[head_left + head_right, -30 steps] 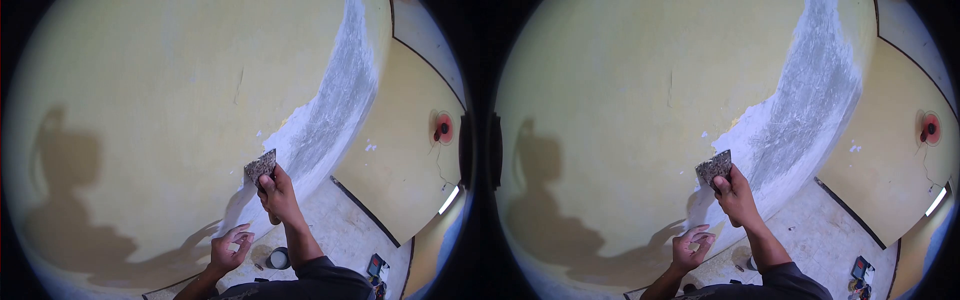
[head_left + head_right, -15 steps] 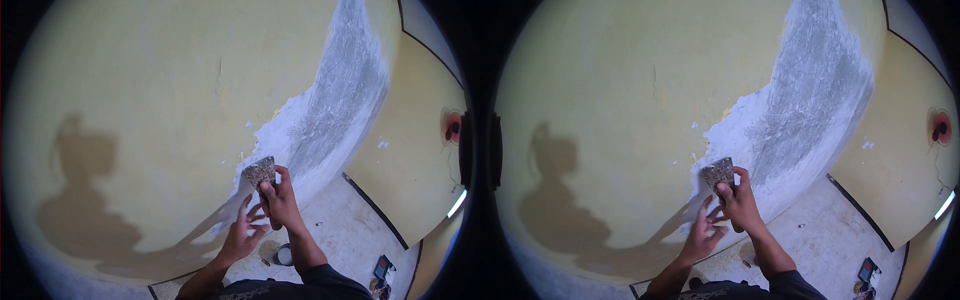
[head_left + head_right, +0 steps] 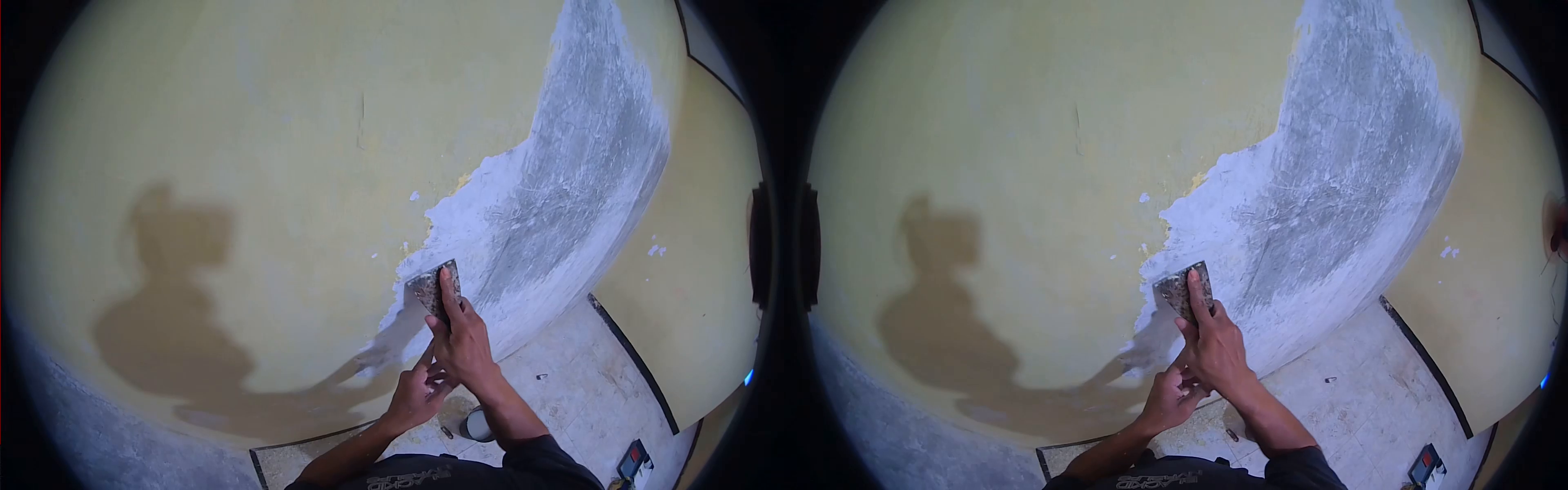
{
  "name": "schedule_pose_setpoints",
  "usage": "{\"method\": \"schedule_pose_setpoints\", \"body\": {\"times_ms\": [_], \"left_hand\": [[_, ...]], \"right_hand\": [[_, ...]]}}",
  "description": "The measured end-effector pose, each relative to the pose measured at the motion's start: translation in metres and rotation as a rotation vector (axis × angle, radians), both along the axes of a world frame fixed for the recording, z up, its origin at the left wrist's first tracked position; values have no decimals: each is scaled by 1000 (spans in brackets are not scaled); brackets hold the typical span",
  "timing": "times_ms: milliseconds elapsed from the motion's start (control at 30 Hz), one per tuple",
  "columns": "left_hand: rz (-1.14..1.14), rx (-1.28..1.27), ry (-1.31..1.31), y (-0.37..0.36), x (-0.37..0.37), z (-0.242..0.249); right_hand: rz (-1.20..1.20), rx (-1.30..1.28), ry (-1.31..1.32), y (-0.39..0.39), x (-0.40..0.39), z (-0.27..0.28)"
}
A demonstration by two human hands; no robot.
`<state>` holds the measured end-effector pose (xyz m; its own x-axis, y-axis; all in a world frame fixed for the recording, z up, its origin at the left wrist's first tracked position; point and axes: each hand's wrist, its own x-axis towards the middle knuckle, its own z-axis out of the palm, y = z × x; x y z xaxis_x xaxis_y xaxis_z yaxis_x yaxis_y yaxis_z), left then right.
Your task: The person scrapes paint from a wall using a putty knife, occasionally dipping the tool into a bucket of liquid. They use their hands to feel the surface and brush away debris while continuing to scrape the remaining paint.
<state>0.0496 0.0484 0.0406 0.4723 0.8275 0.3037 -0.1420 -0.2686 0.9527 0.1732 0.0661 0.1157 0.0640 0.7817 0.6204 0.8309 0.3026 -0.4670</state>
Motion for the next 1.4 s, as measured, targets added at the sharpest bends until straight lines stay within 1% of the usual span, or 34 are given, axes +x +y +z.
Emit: {"method": "schedule_pose_setpoints", "body": {"times_ms": [33, 67, 133, 200, 267, 300, 367, 400, 467, 500, 533, 600, 700, 800, 867, 933, 967, 1033, 1067, 1133, 1200, 1267, 1333, 1400], "left_hand": [[-83, -156, -56, -2, -4, 2], [-92, -158, -56, 2, -8, -6], [-277, -246, 5, 11, -19, -35], [-283, -195, 7, 11, -28, -44], [-318, -318, 62, 14, -41, -49], [-322, -338, 80, 15, -45, -55], [-351, -344, 125, 19, -53, -58], [-364, -361, 167, 18, -56, -60], [-392, -369, 172, 19, -58, -62], [-400, -362, 179, 22, -57, -62], [-405, -363, 177, 22, -58, -62], [-450, -386, 141, 22, -61, -62], [-463, -419, 118, 24, -68, -70], [-446, -372, 173, 25, -75, -74], [-457, -381, 171, 24, -79, -82], [-468, -393, 175, 21, -83, -89], [-466, -412, 171, 19, -87, -91], [-476, -455, 168, 18, -94, -91], [-479, -451, 172, 15, -99, -92], [-435, -463, 183, 16, -107, -97], [-432, -483, 176, 17, -110, -104], [-422, -501, 155, 16, -97, -105], [-463, -494, 123, 14, -94, -104], [-465, -467, 145, 14, -92, -95]], "right_hand": [[10, 11, -21, 0, 4, -4], [1, 10, -22, 3, 9, -8], [-20, 53, -143, 10, 15, -14], [-27, 32, -126, 9, 14, -6], [-8, 103, -135, 12, 9, -2], [-21, 101, -138, 12, 6, 4], [15, 175, -171, 14, -3, 24], [3, 168, -173, 12, -9, 34], [-36, 87, -145, 10, -19, 49], [27, 187, -132, 12, -18, 45], [23, 184, -134, 8, -15, 36], [-57, 27, -121, -2, -9, 17], [-25, 82, -72, 2, -9, 15], [-29, 144, -113, 14, -16, 41], [-23, 157, -106, 12, -16, 47], [-105, 30, -192, 1, -14, 43], [-115, 33, -184, -4, -9, 42], [-179, -57, -351, -7, 3, 46], [-184, -54, -349, -7, 5, 52], [-87, 10, -461, 1, 10, 71], [-31, -9, -480, 1, 7, 79], [-98, -59, -497, -4, 4, 79], [-75, -11, -487, -5, 16, 72], [-103, -88, -517, -2, 21, 74]]}}
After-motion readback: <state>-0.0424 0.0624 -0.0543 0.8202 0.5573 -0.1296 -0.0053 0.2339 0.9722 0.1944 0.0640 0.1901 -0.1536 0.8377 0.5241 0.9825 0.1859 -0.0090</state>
